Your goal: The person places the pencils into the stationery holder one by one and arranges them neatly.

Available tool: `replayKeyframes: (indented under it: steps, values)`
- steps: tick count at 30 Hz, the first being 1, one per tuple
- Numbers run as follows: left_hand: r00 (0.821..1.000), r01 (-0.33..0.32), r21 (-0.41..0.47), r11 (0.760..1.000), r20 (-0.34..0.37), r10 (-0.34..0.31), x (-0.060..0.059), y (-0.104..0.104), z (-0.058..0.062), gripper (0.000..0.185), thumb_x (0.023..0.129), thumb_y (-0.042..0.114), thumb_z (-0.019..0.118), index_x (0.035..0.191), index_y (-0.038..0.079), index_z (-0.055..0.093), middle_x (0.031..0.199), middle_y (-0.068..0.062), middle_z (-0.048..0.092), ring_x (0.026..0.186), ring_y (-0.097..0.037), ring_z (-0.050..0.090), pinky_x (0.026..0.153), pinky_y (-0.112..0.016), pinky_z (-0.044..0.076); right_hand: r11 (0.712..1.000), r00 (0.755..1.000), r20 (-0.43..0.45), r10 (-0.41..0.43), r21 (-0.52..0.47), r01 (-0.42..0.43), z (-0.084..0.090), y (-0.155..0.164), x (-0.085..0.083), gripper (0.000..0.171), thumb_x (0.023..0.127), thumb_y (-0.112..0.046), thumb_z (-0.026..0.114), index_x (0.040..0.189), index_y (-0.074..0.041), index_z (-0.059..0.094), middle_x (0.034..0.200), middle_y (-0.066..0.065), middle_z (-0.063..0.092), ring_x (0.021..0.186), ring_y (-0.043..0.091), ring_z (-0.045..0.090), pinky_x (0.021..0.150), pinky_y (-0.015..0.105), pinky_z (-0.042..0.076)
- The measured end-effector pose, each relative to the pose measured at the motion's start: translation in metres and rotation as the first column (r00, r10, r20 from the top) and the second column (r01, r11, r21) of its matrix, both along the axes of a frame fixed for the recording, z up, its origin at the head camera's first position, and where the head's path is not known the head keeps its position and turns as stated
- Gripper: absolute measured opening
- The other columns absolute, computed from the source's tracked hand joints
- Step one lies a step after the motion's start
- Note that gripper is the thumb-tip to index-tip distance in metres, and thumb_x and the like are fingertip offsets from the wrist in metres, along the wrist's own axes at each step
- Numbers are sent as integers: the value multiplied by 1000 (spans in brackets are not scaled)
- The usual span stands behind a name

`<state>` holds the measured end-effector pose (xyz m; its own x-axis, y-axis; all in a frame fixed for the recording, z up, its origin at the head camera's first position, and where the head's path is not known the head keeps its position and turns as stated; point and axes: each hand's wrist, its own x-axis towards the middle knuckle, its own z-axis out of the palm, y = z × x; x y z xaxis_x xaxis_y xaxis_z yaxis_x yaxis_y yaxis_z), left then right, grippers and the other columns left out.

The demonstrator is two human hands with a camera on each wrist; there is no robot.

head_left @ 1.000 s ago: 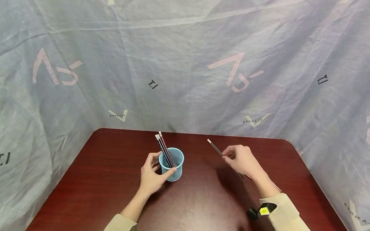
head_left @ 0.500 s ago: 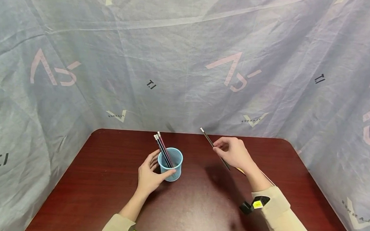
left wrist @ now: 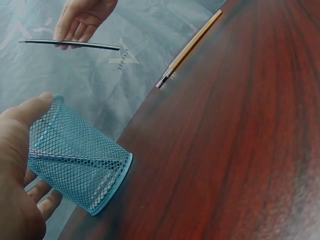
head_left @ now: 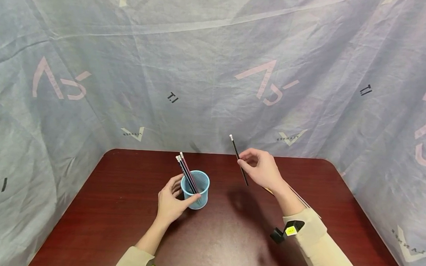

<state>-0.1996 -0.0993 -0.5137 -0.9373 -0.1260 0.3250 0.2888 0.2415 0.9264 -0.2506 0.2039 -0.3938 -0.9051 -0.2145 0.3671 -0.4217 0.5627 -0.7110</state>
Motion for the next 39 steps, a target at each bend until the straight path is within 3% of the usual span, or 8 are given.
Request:
replayKeyframes:
  steps: [7,19,31,39]
  values:
    - [1000,1,-18,1000,12,-1,1,1,0,80,71,20,102,141,15,64,128,-11,76,121,-26,73,104,-46,61,990,998,-47,40,-136,-46,3,-9,-4,9,97,-9,77,105,-6,75,95,10,80,85,13,75,81,18,61]
    - [1000,4,-24,1000,7,-4,2,4,0,79,71,16,101,140,10,64,128,-13,75,121,-29,73,104,-46,60,948,990,-83,118,-287,-137,5,-23,-8,10,98,-2,74,106,0,69,101,18,77,91,28,78,85,32,66]
    - [1000,17,-30,999,-3,-17,0,2,4,76,73,16,100,139,9,63,130,-13,73,120,-29,73,102,-35,61,912,974,-104,202,-343,-226,9,-63,-8,10,99,-1,72,107,1,67,101,19,76,91,32,78,83,30,67]
    - [999,31,-17,999,-12,-32,0,1,1,74,73,17,100,137,10,65,130,-11,73,119,-29,73,99,-24,60,935,974,-93,206,-273,-224,-5,-84,-10,9,100,-6,73,107,-4,68,97,13,77,87,22,77,79,28,65]
